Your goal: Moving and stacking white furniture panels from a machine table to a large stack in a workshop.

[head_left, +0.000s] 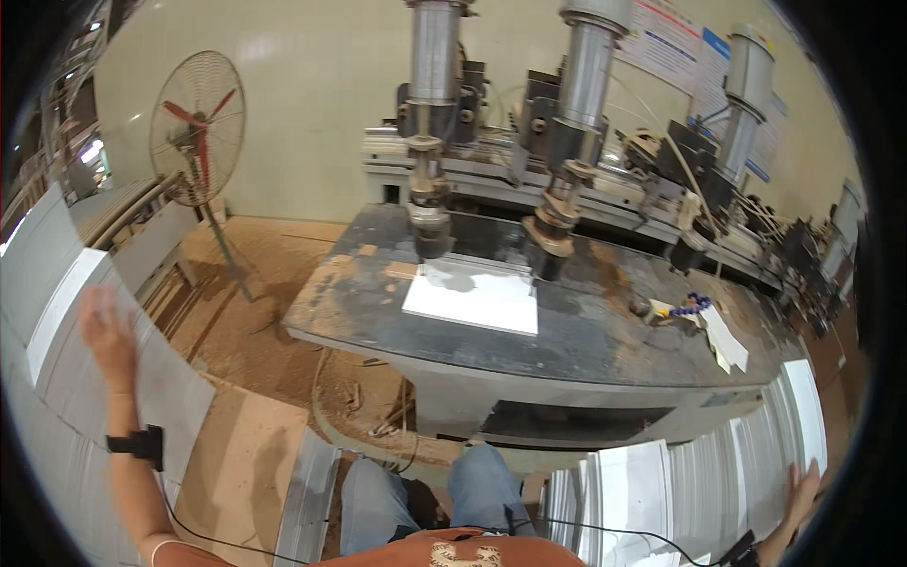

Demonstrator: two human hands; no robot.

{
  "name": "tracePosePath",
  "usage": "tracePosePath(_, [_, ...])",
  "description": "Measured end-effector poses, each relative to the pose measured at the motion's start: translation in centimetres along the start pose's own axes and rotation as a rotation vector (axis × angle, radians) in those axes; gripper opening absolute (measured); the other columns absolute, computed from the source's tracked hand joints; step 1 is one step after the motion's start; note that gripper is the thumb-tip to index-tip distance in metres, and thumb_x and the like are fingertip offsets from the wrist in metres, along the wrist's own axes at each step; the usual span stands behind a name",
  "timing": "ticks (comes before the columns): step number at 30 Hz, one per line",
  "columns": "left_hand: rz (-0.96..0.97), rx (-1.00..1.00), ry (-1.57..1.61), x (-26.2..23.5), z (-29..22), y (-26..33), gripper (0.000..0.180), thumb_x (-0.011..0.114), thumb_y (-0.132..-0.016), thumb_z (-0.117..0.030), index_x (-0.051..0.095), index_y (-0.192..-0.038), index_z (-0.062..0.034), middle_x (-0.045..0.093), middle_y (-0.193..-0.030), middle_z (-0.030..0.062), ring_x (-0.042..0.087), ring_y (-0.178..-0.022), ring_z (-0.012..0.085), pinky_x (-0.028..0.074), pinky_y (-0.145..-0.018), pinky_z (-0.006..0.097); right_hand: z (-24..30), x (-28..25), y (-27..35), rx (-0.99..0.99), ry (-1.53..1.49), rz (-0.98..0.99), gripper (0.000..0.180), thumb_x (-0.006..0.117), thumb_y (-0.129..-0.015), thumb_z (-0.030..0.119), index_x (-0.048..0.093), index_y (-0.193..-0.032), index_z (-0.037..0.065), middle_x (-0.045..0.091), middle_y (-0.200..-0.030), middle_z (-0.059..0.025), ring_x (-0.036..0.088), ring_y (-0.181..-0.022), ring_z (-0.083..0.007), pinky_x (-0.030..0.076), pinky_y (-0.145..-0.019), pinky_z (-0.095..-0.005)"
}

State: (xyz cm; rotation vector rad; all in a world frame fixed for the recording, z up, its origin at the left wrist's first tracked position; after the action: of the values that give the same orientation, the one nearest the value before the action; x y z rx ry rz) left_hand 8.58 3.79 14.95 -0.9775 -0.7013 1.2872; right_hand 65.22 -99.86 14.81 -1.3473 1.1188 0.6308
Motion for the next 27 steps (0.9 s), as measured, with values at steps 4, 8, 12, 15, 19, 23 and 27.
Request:
tracePosePath(4, [0.184,0.074,0.886,0.0,-24.9,-1.6,0.037,0.076,-0.068,-0.008,0.07,-0.104,-0.0069,0.06,-0.114,0.0132,0.056,-0.116,0.034,0.043,-0.101,0.051,5.7,-0.7,3.1,-0.076,-0.011,-0.228,0.05,0.058,-0.086,-0.004,0.054,-0.135,0.002,0.059,-0.134,-0.0188,0.055,-0.126,-0.036,0.041,-0.109,-0.0417])
tracePosePath(8, [0.246,0.33,1.216,-3.1,-46.0,-4.5,0.044,0.076,-0.08,-0.036,0.068,-0.115,-0.0102,0.058,-0.124,0.0104,0.048,-0.13,0.0296,0.029,-0.114,0.058,17.6,-4.2,7.5,-0.351,-0.175,-0.46,0.062,0.053,-0.073,-0.016,0.06,-0.131,0.004,0.062,-0.132,-0.017,0.055,-0.127,-0.0348,0.042,-0.109,-0.0426])
tracePosePath(12, [0.566,0.151,1.298,-3.6,-56.1,-5.2,0.063,0.07,-0.082,-0.053,0.062,-0.122,-0.0055,0.058,-0.122,0.0133,0.048,-0.126,0.0318,0.029,-0.112,0.059,31.2,-7.4,9.8,-0.678,-0.397,-0.536,0.06,0.052,-0.069,-0.017,0.066,-0.122,0.007,0.069,-0.12,-0.0134,0.061,-0.119,-0.0357,0.047,-0.104,-0.0461])
tracePosePath(15, [0.689,0.167,1.28,-5.0,-57.3,-3.2,0.071,0.066,-0.081,-0.06,0.059,-0.121,-0.0016,0.057,-0.117,0.0158,0.05,-0.118,0.0333,0.031,-0.109,0.06,40.8,-7.2,10.8,-0.902,-0.753,-0.305,0.056,0.057,-0.066,-0.014,0.068,-0.116,0.009,0.07,-0.116,-0.012,0.063,-0.114,-0.036,0.05,-0.101,-0.0437])
tracePosePath(19, [0.525,0.276,1.382,-9.2,-50.6,1.5,0.053,0.073,-0.078,-0.041,0.061,-0.113,-0.0031,0.056,-0.109,0.0144,0.054,-0.106,0.0333,0.043,-0.095,0.048,53.2,-3.7,12.5,-1.14,-0.878,-0.24,0.054,0.061,-0.065,-0.009,0.068,-0.115,0.011,0.07,-0.116,-0.0099,0.063,-0.113,-0.0346,0.052,-0.096,-0.0413])
tracePosePath(23, [0.405,0.44,1.322,-11.1,-38.5,4.9,0.035,0.066,-0.074,-0.011,0.063,-0.109,-0.0085,0.06,-0.101,0.0103,0.06,-0.095,0.0287,0.05,-0.082,0.038,62.4,1.1,14.1,-1.158,-0.855,-0.269,0.046,0.072,-0.071,0.003,0.068,-0.116,0.012,0.069,-0.12,-0.0092,0.062,-0.115,-0.0345,0.052,-0.095,-0.0423])
tracePosePath(27, [0.34,0.565,1.195,-13.0,-26.1,4.2,0.029,0.063,-0.077,-0.01,0.06,-0.106,-0.0091,0.059,-0.096,0.0064,0.061,-0.089,0.0235,0.051,-0.078,0.035,68.4,4.4,13.4,-1.279,-0.992,-0.115,0.047,0.08,-0.076,0.032,0.068,-0.116,0.011,0.067,-0.124,-0.0121,0.058,-0.121,-0.0378,0.05,-0.097,-0.0441])
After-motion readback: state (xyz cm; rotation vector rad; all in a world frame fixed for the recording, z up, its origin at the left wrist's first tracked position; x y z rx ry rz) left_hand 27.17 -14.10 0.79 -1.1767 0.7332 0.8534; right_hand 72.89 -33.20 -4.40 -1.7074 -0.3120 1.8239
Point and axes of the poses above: each hand's wrist, its own y-axis away from the middle knuckle, its own x-axis out of the palm, z = x × y, the point moved 3 cm from there along -y, towards the middle knuckle
